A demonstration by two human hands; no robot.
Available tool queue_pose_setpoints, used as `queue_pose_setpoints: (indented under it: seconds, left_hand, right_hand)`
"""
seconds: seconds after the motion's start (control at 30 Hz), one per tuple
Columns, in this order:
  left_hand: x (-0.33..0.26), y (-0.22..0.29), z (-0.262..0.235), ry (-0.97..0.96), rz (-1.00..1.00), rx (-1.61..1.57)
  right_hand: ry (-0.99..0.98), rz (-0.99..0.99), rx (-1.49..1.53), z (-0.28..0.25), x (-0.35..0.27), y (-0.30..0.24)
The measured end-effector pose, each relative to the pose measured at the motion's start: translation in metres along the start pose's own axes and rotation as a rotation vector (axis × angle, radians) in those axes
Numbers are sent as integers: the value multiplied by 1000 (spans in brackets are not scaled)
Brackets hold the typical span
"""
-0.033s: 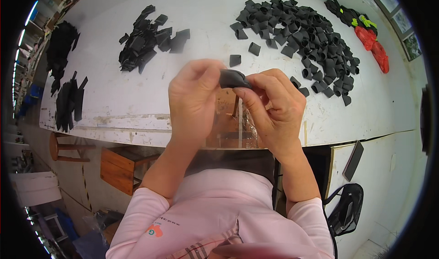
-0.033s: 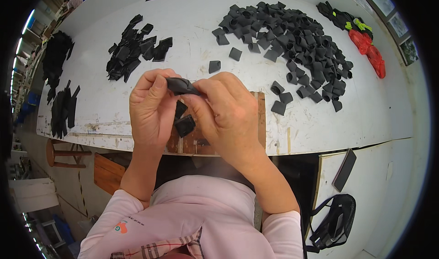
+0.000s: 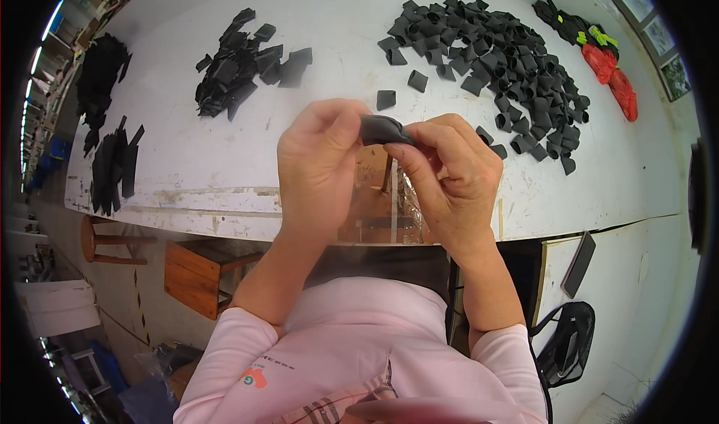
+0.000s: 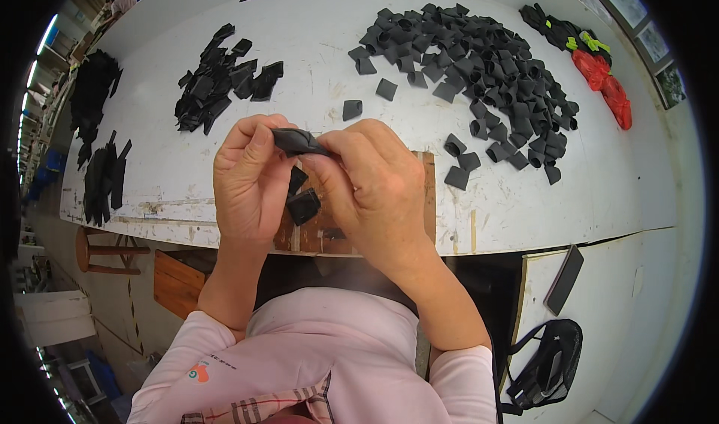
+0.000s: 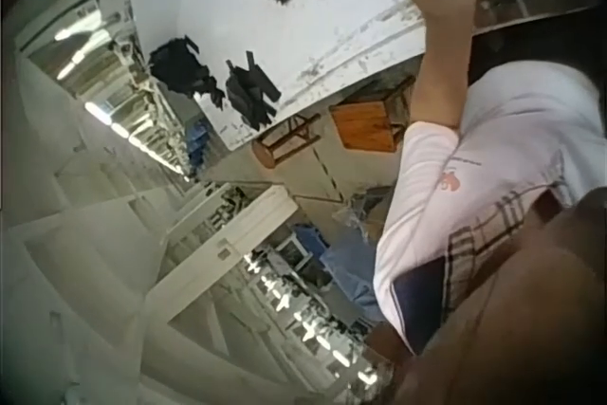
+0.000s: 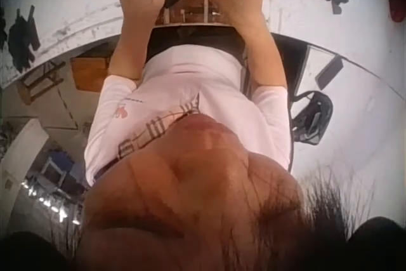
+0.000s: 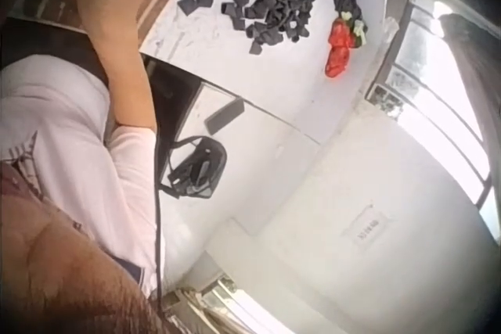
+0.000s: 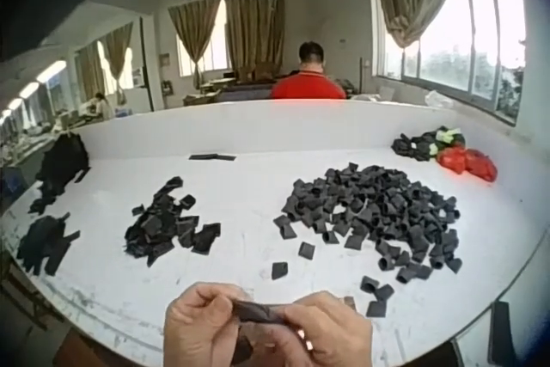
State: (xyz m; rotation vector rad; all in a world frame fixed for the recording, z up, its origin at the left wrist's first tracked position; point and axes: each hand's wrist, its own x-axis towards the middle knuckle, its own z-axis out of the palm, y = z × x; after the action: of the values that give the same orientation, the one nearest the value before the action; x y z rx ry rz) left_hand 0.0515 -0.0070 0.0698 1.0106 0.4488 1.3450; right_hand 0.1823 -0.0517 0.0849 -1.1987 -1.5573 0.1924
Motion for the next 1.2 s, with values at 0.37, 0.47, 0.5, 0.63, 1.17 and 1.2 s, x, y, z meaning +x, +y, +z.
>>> queue_pose_setpoints:
  seconds: [0.37,0.47,0.5,0.63,1.17,1.2]
  left_hand:
    - [-3,-4,-7,8,-61,-20]
    - [-8,-10,-5,8,-84,-31]
    - [-9,-8,-6,10,-84,-33]
    - [3,2,5,-24,-66,68]
    - [-13,-2,-3,13,148,322]
    - [-22,-4,-4,16,128,306]
  right_hand:
    - [-75,17,-18,-3,4,8]
    - [-5,-30,10,2,-4,17]
    - [-8,-30,8,2,-5,17]
    - [-9,-46,-53,4,-4,15]
    - [193,362,766,-19,0,4]
    - [216,448,864,-18,-7,4]
